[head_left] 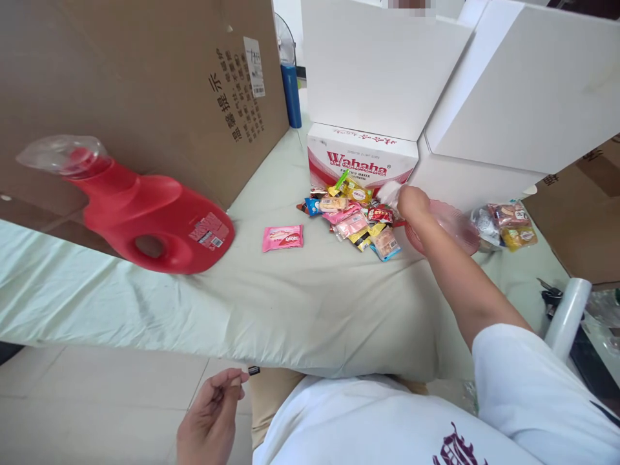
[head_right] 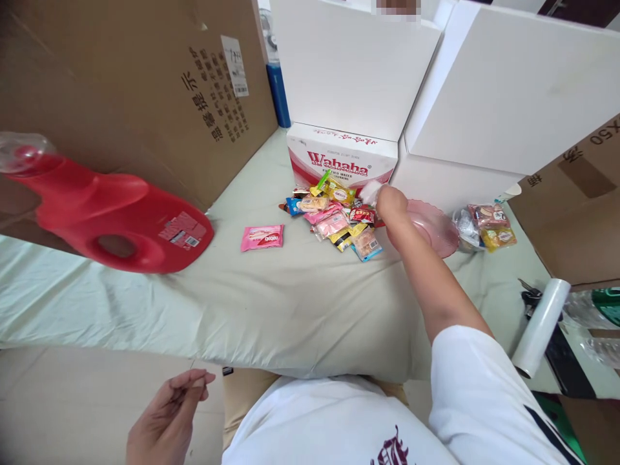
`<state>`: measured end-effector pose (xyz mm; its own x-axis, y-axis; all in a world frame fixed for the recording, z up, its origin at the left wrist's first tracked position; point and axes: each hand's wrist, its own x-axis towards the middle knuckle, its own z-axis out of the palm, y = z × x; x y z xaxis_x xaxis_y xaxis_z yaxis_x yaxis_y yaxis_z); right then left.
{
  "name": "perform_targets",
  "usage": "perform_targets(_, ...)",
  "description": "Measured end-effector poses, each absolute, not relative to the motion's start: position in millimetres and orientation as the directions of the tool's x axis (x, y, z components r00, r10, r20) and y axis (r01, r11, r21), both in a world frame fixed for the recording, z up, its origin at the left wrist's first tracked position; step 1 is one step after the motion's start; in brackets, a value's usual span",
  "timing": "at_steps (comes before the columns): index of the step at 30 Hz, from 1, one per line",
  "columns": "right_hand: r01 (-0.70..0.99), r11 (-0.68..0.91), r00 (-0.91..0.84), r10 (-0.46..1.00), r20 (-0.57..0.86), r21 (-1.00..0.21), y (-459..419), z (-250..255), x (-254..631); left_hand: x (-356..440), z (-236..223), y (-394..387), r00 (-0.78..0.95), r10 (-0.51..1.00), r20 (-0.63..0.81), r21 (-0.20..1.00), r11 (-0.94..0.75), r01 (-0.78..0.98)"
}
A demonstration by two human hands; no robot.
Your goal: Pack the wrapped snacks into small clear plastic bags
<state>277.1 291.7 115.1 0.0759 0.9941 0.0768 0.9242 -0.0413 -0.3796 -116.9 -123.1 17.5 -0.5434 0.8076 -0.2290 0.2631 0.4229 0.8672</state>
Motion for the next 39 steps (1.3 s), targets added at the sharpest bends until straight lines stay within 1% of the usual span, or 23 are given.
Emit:
perform_targets(1,0.903,-0.035,0.096,0.988,0.123,-0.427,280,118,282,-111,19,-118,-0.513,0.827,-0.230,0.877,0.405,0.259)
perform_targets(2,0.859,-0.021,0.117,0.981,0.157,-0.511,265,120,286,-102,22,-111,-0.469,0.853,-0.230,0.889,0.380,0.254)
perform_targets(3,0.777,0.003,0.130,0.978,0.165,-0.629,246,120,288,-91,26,-102,-0.414,0.882,-0.226,0.904,0.349,0.249)
perform_targets(4,0.631,0.018,0.122,0.985,0.121,-0.776,224,118,289,-78,30,-91,-0.346,0.913,-0.215,0.922,0.307,0.238)
perform_targets(5,0.426,-0.017,0.102,0.994,0.029,-0.904,200,114,288,-63,36,-79,-0.278,0.940,-0.197,0.939,0.263,0.223)
perform_targets(6,0.209,-0.088,0.037,0.996,-0.082,-0.974,176,109,285,-47,41,-65,-0.208,0.963,-0.170,0.954,0.214,0.211)
perform_targets(7,0.021,-0.160,-0.005,0.987,-0.160,-0.987,151,102,282,-31,46,-50,-0.133,0.983,-0.126,0.968,0.151,0.202)
perform_targets(8,-0.126,-0.233,-0.039,0.972,-0.230,-0.964,128,96,277,-15,50,-35,-0.073,0.995,-0.062,0.978,0.075,0.195)
perform_targets(9,-0.234,-0.302,-0.080,0.953,-0.291,-0.924,108,89,273,0,53,-21,-0.018,1.000,0.012,0.982,-0.009,0.189)
perform_targets(11,-0.371,-0.411,-0.142,0.911,-0.386,-0.833,76,77,264,29,57,6,0.045,0.993,0.112,0.978,-0.119,0.173)
perform_targets(13,-0.441,-0.485,-0.195,0.873,-0.447,-0.755,56,69,258,53,57,26,0.100,0.985,0.139,0.976,-0.154,0.155)
perform_targets(16,-0.491,-0.522,-0.225,0.849,-0.477,-0.698,43,65,255,79,54,41,0.211,0.973,0.094,0.982,-0.125,0.140)
perform_targets(18,-0.501,-0.490,-0.208,0.868,-0.450,-0.713,39,65,255,89,50,43,0.213,0.977,0.012,0.994,-0.034,0.103)
perform_targets(19,-0.489,-0.460,-0.194,0.886,-0.422,-0.742,37,65,254,91,48,42,0.197,0.979,-0.042,0.997,0.028,0.073)
perform_targets(20,-0.453,-0.424,-0.182,0.905,-0.384,-0.784,35,64,254,93,47,41,0.182,0.979,-0.095,0.995,0.090,0.039)
perform_targets(22,-0.323,-0.340,-0.169,0.939,-0.300,-0.883,32,61,252,93,44,37,0.171,0.970,-0.175,0.984,0.180,-0.014)
perform_targets(24,-0.183,-0.277,-0.149,0.956,-0.252,-0.943,30,56,250,90,42,34,0.169,0.963,-0.211,0.975,0.219,-0.030)
perform_targets(25,-0.142,-0.265,-0.122,0.961,-0.249,-0.954,30,54,250,88,42,32,0.162,0.963,-0.217,0.974,0.225,-0.031)
perform_targets(27,-0.133,-0.279,-0.047,0.960,-0.275,-0.951,30,50,251,84,40,30,0.125,0.967,-0.221,0.973,0.228,-0.043)
perform_targets(31,-0.267,-0.313,0.044,0.941,-0.336,-0.911,32,48,260,68,37,28,0.043,0.965,-0.259,0.953,0.263,-0.148)
perform_targets(34,-0.315,-0.372,0.025,0.916,-0.400,-0.873,31,49,268,52,36,27,0.101,0.948,-0.302,0.934,0.315,-0.171)
perform_targets(37,-0.263,-0.428,0.023,0.893,-0.449,-0.865,27,50,270,45,37,20,0.136,0.955,-0.262,0.948,0.282,-0.148)
perform_targets(39,-0.220,-0.417,0.049,0.898,-0.437,-0.882,24,51,266,51,39,12,0.138,0.971,-0.196,0.969,0.213,-0.121)
